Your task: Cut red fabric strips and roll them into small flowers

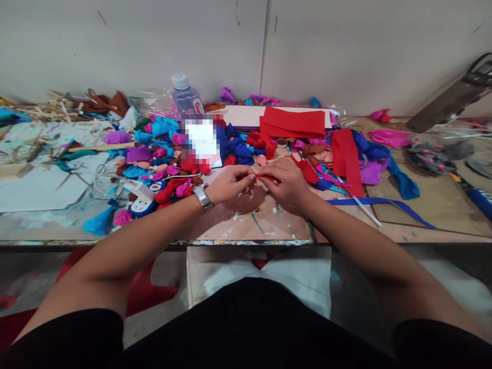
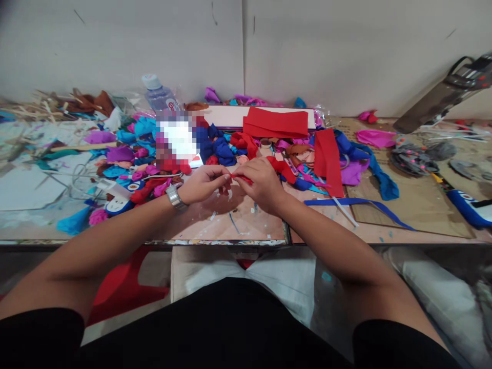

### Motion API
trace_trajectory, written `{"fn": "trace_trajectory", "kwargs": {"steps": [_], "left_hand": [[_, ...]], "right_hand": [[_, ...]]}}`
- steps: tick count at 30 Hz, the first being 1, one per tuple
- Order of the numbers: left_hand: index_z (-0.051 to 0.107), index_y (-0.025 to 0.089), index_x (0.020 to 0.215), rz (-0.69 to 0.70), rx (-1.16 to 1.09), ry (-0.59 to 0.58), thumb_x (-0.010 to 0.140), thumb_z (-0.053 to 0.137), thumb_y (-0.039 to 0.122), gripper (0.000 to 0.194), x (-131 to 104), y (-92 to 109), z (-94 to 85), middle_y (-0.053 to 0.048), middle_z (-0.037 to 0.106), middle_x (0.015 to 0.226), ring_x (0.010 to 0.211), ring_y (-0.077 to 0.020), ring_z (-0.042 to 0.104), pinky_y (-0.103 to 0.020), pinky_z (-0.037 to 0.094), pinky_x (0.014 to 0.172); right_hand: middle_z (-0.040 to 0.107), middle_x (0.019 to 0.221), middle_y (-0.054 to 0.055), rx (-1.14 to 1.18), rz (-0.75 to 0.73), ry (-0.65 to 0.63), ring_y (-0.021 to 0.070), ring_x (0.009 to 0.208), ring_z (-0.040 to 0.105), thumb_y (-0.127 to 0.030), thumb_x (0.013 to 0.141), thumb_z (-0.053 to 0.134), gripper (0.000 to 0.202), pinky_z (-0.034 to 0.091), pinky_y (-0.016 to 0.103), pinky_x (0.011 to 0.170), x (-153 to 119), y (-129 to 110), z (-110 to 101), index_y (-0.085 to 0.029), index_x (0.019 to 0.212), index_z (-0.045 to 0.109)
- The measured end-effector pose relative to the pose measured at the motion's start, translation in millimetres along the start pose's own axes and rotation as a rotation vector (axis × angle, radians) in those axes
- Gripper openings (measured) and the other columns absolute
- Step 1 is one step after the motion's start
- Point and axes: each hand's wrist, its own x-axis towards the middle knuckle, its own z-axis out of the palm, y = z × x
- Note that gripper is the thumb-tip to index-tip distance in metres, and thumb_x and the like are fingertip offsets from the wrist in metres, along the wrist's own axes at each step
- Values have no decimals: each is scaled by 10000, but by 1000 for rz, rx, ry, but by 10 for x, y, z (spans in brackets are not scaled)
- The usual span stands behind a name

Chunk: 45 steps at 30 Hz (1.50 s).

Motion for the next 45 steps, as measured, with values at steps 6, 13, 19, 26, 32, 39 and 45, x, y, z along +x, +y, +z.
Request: {"fn": "trace_trajectory", "kwargs": {"steps": [6,13,19,26,32,39,45], "left_hand": [[739,171,989,106,308,51,1075,554,444,341,-36,24,8,-46,773,836,719,-144,701,-246,505,675],[791,183,1023,252,685,134,1076,558,338,285,-50,12,35,-76,797,904,782,-173,700,-287,468,747],[807,198,1084,246,678,135,1080,556,307,274,-46,-31,28,-88,827,1008,881,-194,741,-294,491,797],[800,207,1012,175,631,124,1069,577,317,255,-29,-39,27,-56,814,908,783,-174,711,-283,441,718],[753,181,960,105,534,77,1082,538,423,346,-34,-3,12,-53,792,847,708,-162,685,-276,432,664],[770,192,935,78,579,88,1067,558,380,313,-30,-5,12,-37,782,787,667,-151,665,-276,381,623],[739,181,956,57,496,37,1079,527,423,344,-36,34,32,-40,791,814,695,-157,694,-273,437,649]], "right_hand": [[809,993,74,68,75,-9,287,1014,722,-339,1015,712,111,512,476,968,-13,-28,8,-257,988,782],[725,1013,97,160,204,-64,287,1062,645,-291,999,685,85,518,448,947,-32,6,109,-220,963,714],[690,1035,101,157,180,-128,280,1058,604,-278,1046,583,102,503,447,957,-30,8,114,-228,975,636],[732,1035,101,91,123,-131,299,1068,626,-288,1020,662,61,491,455,965,-24,47,71,-234,998,678],[717,1030,109,63,126,-104,296,1039,629,-313,1047,606,103,501,454,932,-20,53,61,-234,1000,653],[796,1074,86,117,138,-100,285,1060,702,-323,1001,729,123,520,450,970,-16,-8,24,-236,1083,759],[798,986,82,104,152,-55,278,987,714,-312,1001,701,113,534,450,925,-21,26,49,-227,973,769]]}}
